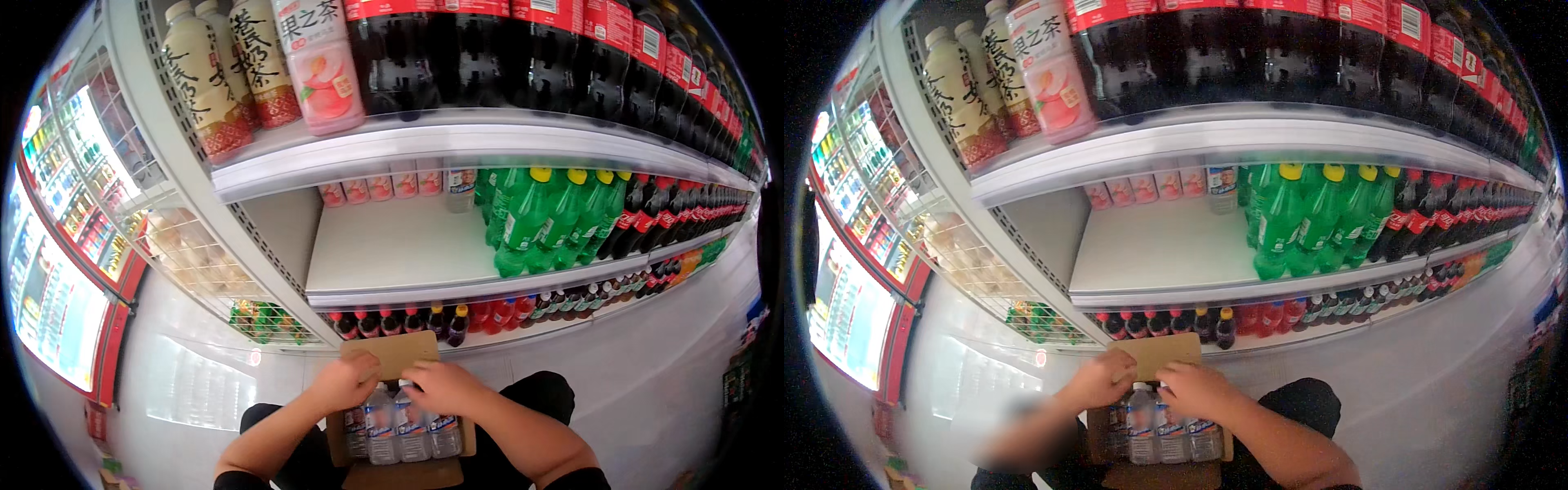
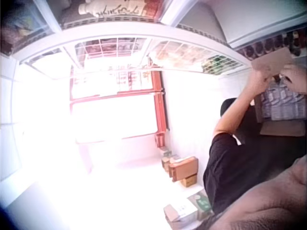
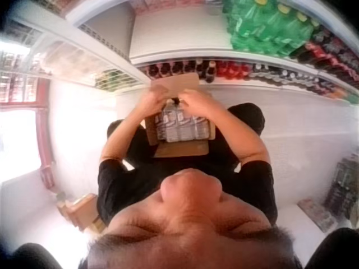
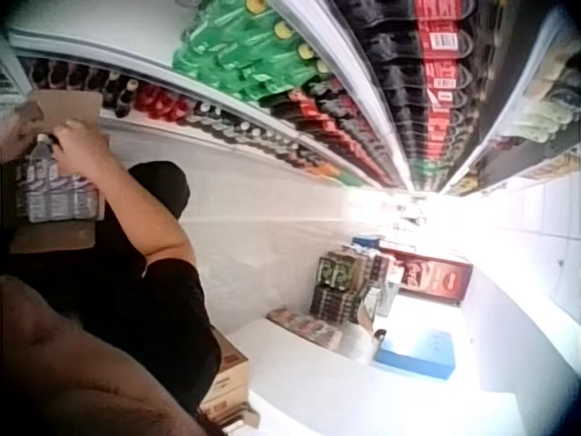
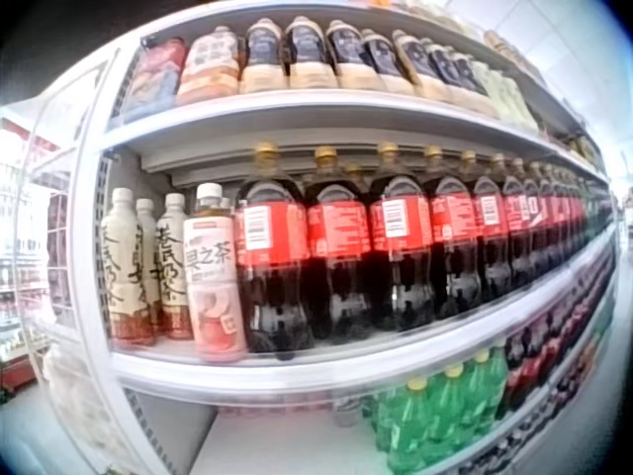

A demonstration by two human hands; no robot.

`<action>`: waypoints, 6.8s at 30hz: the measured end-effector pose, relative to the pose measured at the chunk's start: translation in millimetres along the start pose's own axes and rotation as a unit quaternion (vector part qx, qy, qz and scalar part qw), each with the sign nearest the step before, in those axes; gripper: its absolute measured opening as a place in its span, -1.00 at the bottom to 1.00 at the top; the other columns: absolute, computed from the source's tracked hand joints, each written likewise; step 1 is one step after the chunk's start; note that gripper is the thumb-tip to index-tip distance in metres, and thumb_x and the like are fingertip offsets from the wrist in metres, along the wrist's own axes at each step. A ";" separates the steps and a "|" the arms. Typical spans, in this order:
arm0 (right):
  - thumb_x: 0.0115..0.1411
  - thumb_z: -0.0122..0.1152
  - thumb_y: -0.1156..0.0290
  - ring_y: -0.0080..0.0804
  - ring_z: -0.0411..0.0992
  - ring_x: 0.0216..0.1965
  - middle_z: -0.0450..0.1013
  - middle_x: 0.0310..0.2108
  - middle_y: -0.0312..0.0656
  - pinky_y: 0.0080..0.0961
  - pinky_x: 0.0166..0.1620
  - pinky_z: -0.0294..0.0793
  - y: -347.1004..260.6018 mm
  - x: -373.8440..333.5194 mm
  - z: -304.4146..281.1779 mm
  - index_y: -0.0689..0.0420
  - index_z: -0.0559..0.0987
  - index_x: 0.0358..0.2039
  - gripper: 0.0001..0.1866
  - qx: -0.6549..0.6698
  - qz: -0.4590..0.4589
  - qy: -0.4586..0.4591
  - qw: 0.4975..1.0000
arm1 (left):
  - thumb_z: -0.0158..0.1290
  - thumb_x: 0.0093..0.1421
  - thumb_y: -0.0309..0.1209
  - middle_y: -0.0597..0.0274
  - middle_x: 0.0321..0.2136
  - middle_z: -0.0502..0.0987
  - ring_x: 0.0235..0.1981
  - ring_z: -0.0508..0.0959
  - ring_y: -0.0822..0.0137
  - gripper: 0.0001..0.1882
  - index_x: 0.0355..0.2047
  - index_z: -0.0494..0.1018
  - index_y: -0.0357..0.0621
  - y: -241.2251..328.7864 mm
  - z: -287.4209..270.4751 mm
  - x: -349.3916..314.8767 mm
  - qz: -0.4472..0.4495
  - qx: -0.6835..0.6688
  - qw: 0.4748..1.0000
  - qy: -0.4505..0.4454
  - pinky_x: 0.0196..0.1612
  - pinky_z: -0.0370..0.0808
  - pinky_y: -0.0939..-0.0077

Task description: The person sits on the floor in front of a commercial refrigerator and restocks a shelf with clear plastic water bottles. They take bottles one by one from a cardboard box on their lap and place them neatly in rows on the shelf until the box is empty.

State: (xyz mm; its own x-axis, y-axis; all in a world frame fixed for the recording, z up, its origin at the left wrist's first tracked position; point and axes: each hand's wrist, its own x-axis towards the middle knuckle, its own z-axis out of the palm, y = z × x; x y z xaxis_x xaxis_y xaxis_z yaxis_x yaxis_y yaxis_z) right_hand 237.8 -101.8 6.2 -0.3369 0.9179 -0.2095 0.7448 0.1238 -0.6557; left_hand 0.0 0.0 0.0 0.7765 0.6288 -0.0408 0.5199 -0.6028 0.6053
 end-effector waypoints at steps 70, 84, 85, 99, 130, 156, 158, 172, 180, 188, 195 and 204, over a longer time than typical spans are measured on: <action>0.15 0.17 0.71 -0.06 0.53 0.06 0.46 0.13 0.08 -0.35 0.02 0.61 22.6 -6.5 -49.0 0.29 0.51 0.03 -0.61 0.155 -0.134 0.618 0.759 | 0.47 -0.04 -0.47 0.04 -0.11 0.57 -0.03 0.60 0.24 -0.21 0.15 0.29 -0.28 107.3 -34.8 161.9 0.156 -0.266 0.918 0.250 0.06 0.52 0.30; 0.14 0.23 0.65 -0.18 0.57 -0.08 0.50 0.03 0.03 -0.45 -0.19 0.64 36.0 -5.3 -50.0 0.22 0.58 -0.16 -0.76 0.251 -0.061 0.514 0.818 | 0.31 0.16 -0.44 -0.03 -0.10 0.59 -0.03 0.62 0.10 -0.32 0.18 0.22 -0.44 87.0 -24.9 332.4 0.176 -0.094 0.948 0.248 0.11 0.50 0.28; 0.13 0.24 0.64 -0.16 0.57 -0.08 0.50 0.03 0.03 -0.43 -0.19 0.64 36.8 -5.3 -49.2 0.21 0.59 -0.16 -0.77 0.246 -0.055 0.509 0.823 | 0.30 0.18 -0.42 -0.05 -0.08 0.58 -0.01 0.62 0.07 -0.33 0.19 0.23 -0.42 86.3 -16.6 336.9 0.173 -0.073 0.940 0.284 0.12 0.50 0.26; 0.12 0.29 0.54 0.01 0.55 -0.08 0.52 -0.07 0.03 -0.26 -0.08 0.58 37.4 -1.4 -35.1 0.22 0.58 -0.21 -0.80 0.143 -0.031 0.430 0.891 | 0.19 0.26 -0.38 -0.42 0.01 0.53 0.06 0.55 -0.35 -0.12 0.40 -0.12 -0.33 54.6 -0.5 351.0 0.092 -0.070 0.968 0.222 0.10 0.50 -0.02; -0.09 0.52 -0.08 0.25 0.36 0.24 0.25 0.32 0.22 -0.03 0.22 0.45 8.0 26.9 55.1 0.09 0.20 0.40 0.12 -0.041 0.150 -0.104 0.982 | 0.15 0.30 -0.35 -0.25 0.03 0.56 0.04 0.61 -0.07 -0.40 0.27 0.24 -0.33 -26.2 63.7 -7.0 0.021 -0.197 0.962 -0.189 0.06 0.51 0.14; 0.01 0.60 -0.03 -0.34 0.67 -0.34 0.56 -0.18 0.02 -0.40 -0.47 0.66 24.7 25.9 58.6 0.20 0.39 0.21 -0.11 0.144 0.201 -0.203 0.948 | 0.00 0.38 0.08 -0.26 0.02 0.54 0.02 0.57 -0.20 -0.35 0.35 0.20 0.09 -37.8 63.3 -12.1 0.006 -0.021 0.956 -0.292 0.02 0.51 0.00; 0.01 0.60 0.01 -0.32 0.67 -0.37 0.55 -0.17 0.06 -0.38 -0.44 0.66 21.0 29.4 54.9 0.20 0.41 0.17 -0.15 0.150 0.193 -0.205 0.948 | -0.01 0.38 0.10 -0.25 0.02 0.54 0.02 0.57 -0.20 -0.35 0.35 0.20 0.10 -41.0 62.7 -13.5 0.013 -0.023 0.957 -0.288 0.02 0.50 -0.01; 0.04 0.40 0.37 -0.35 0.59 -0.21 0.48 -0.11 -0.05 -0.41 -0.36 0.63 -8.0 16.2 17.5 0.10 0.53 -0.10 -0.61 0.185 0.221 -0.078 0.954 | -0.05 0.39 0.13 -0.24 -0.04 0.54 -0.02 0.59 -0.23 -0.35 0.38 0.16 0.21 -40.6 59.8 -21.5 0.014 0.071 0.962 -0.263 -0.04 0.52 -0.09; 0.09 0.19 0.58 -0.52 0.50 -0.18 0.46 -0.14 -0.29 -0.59 -0.21 0.56 7.0 -18.8 -56.7 0.06 0.50 -0.04 -0.62 0.370 0.037 0.346 0.861 | -0.08 0.39 0.16 -0.19 0.00 0.56 0.01 0.60 -0.18 -0.31 0.42 0.15 0.19 -41.7 60.4 -20.1 0.039 0.078 0.963 -0.255 -0.03 0.53 -0.07; 0.24 0.27 0.35 0.13 0.54 -0.16 0.45 -0.02 0.18 -0.12 -0.08 0.58 -33.9 26.8 -164.1 0.10 0.50 0.12 -0.57 -0.271 -0.088 0.591 0.755 | -0.04 0.39 0.11 -0.04 0.04 0.56 0.04 0.60 -0.06 -0.31 0.45 0.11 0.29 -45.1 57.2 -17.6 0.011 0.087 0.954 -0.287 -0.01 0.55 0.00; 0.26 0.28 0.32 0.52 0.33 0.15 0.24 0.23 0.43 0.05 0.13 0.48 18.8 69.5 -190.3 0.03 0.46 0.23 -0.49 -0.209 0.060 0.531 0.819 | -0.04 0.40 0.09 -0.17 0.12 0.51 0.12 0.54 -0.16 -0.29 0.46 0.10 0.20 -42.0 55.6 -14.0 0.016 0.060 0.954 -0.293 0.09 0.49 -0.01; 0.19 0.32 0.46 0.48 0.04 0.38 -0.01 0.41 0.38 0.23 0.31 0.25 30.6 107.1 -145.0 0.03 0.23 0.41 -0.22 -0.402 0.098 0.613 0.672 | -0.04 0.39 0.11 -0.15 0.09 0.53 0.09 0.55 -0.15 -0.27 0.47 0.07 0.21 -45.1 55.2 -18.6 0.020 0.068 0.955 -0.287 0.05 0.51 -0.02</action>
State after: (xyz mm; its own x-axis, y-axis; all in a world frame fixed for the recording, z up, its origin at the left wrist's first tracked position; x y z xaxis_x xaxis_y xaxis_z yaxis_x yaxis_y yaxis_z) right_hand 308.1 54.9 68.9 0.1749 0.5054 0.8450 0.9422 -0.3350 0.0053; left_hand -18.2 -11.7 -70.4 0.8439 0.2545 -0.4724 0.4968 -0.7031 0.5088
